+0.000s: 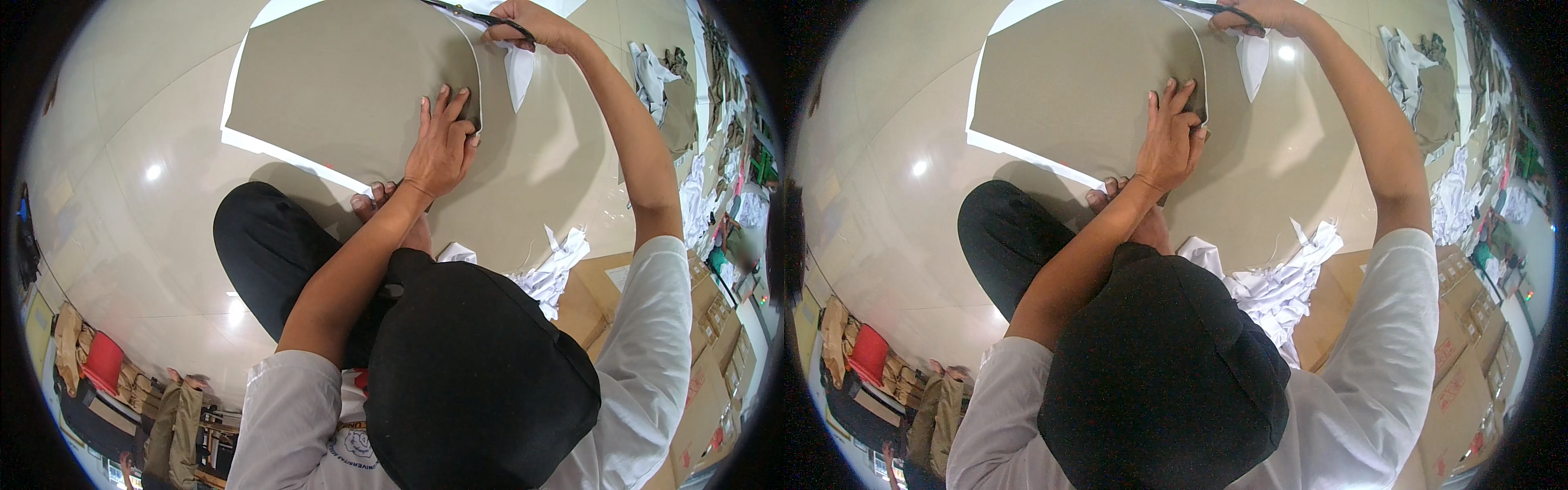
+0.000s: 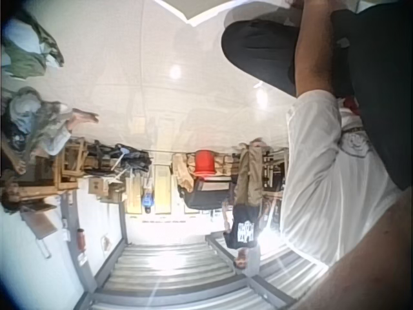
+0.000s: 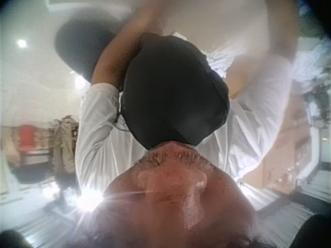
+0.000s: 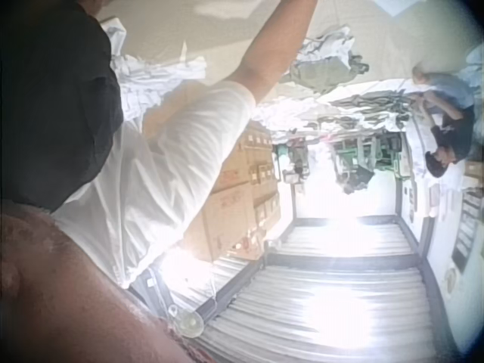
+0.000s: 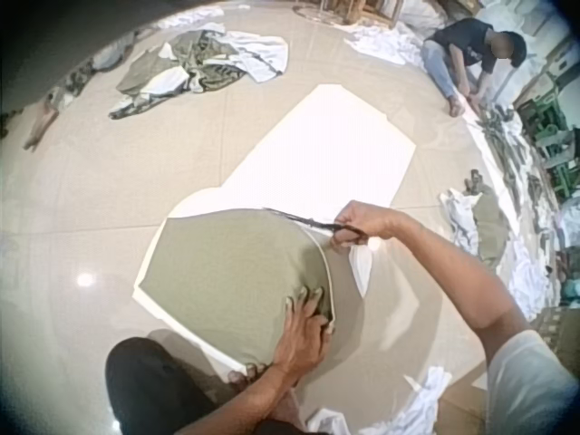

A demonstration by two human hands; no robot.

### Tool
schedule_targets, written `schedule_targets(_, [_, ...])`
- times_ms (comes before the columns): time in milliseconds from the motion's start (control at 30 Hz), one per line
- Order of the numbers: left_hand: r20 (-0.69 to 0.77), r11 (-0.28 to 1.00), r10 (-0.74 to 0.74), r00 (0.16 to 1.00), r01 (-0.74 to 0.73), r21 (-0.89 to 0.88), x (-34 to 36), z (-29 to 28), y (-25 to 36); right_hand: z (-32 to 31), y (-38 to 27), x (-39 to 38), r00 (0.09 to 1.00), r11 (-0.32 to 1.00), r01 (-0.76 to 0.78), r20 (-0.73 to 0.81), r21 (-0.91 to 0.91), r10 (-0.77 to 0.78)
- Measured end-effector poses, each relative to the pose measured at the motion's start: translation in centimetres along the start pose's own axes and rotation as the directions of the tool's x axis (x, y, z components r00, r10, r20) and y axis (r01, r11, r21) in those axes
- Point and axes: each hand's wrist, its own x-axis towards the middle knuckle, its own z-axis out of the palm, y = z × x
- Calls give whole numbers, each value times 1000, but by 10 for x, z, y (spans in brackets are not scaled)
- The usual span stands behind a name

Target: The person sits on the floor and uses scissors to cut a piece of beige fabric along a white paper template. They smooth the fabric, align the template, and trim the edges to match the pattern shape.

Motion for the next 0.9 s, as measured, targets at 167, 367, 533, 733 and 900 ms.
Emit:
schedule_targets(167, [-8,1000,9,1000,-9,-2,0,0,-1,0,-1,8,1000,997,-14,-12,71,15])
schedule_targets(367, [-7,1000,6,1000,-6,-3,-1,-1,-1,1,-18,14,1000,1000,-23,-11,-12,23])
schedule_targets(533, [-6,1000,20,1000,-20,-6,0,0,-1,0,-14,24,1000,999,-3,21,42,2])
schedule_targets(733, [-15,1000,20,1000,-20,0,-1,1,-1,-2,-14,29,999,999,-10,32,47,9])
schedule_targets(900, [-24,1000,25,999,-25,0,-1,1,0,-8,-12,30,1000,1000,2,30,10,-3])
